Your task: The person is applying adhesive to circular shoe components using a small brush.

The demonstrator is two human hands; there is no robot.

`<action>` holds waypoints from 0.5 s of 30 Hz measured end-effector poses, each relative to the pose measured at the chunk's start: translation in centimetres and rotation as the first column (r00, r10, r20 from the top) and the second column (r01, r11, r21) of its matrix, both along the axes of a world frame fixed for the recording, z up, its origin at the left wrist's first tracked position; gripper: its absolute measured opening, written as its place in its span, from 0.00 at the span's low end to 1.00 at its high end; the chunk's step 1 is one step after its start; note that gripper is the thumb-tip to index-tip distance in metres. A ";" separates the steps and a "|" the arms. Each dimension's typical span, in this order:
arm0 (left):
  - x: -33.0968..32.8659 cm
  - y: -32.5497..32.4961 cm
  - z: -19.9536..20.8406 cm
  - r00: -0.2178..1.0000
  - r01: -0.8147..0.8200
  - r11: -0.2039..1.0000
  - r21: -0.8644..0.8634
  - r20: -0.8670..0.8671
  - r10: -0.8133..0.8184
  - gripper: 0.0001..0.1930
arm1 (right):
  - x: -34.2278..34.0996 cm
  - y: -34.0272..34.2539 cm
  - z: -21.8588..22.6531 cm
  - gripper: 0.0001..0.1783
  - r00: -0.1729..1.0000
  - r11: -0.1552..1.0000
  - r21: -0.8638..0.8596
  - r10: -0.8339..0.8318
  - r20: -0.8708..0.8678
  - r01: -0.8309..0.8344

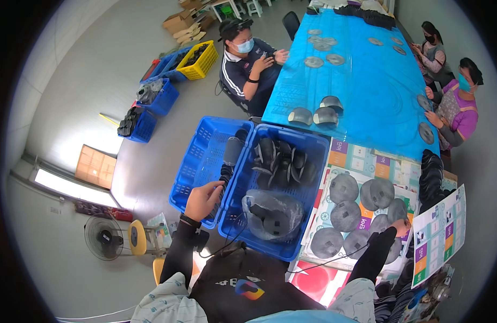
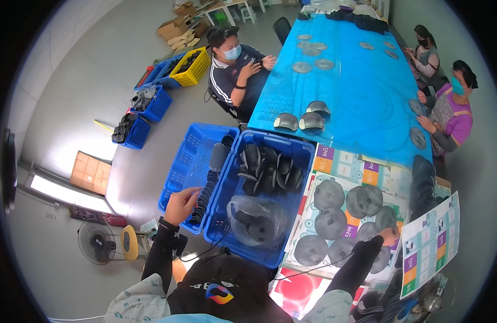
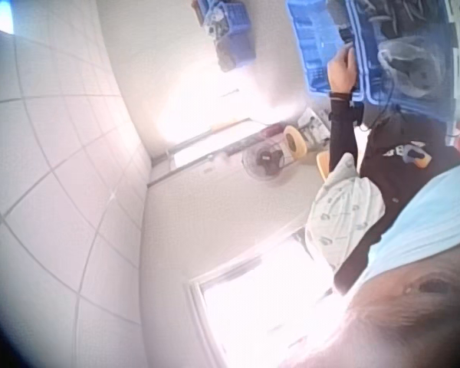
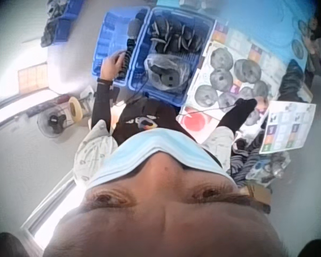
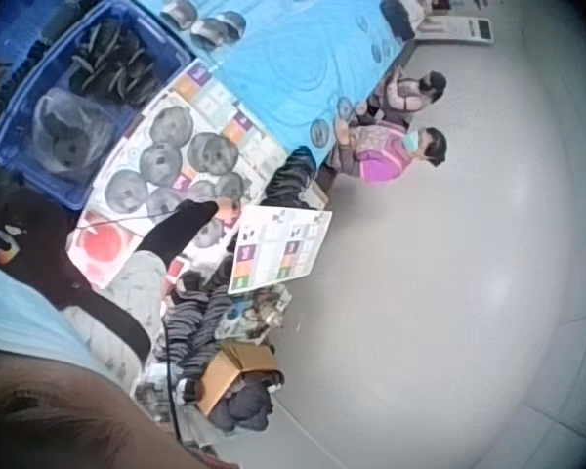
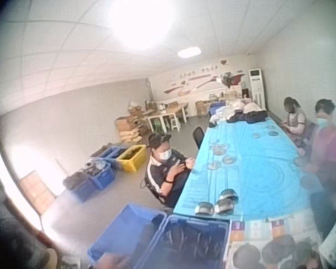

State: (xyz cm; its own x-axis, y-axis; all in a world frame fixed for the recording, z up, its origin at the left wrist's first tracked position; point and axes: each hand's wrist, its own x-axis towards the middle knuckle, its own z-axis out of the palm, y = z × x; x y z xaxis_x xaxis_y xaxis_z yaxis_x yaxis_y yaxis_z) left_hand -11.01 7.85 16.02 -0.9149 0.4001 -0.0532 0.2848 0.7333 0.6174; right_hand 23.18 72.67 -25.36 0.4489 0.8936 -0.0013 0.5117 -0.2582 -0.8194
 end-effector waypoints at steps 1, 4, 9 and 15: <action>-0.1 0.6 0.3 1.000 0.003 1.000 -0.018 0.002 -0.003 0.13 | -0.1 -0.4 1.0 0.12 0.984 0.997 -0.072 0.025 0.179 -0.012; -0.6 2.1 0.5 1.000 0.020 0.999 -0.037 0.004 -0.020 0.13 | -1.6 -1.8 3.9 0.16 0.866 0.989 -0.147 0.066 0.495 0.008; -0.6 3.5 1.0 0.996 0.078 0.997 -0.007 -0.039 -0.078 0.13 | -2.7 -3.5 6.8 0.21 0.598 0.973 -0.229 0.197 0.777 -0.023; -1.5 3.9 0.1 0.984 0.179 0.981 0.081 -0.003 -0.179 0.14 | 2.6 -7.6 2.3 0.20 0.364 0.769 -0.239 0.521 0.773 -0.594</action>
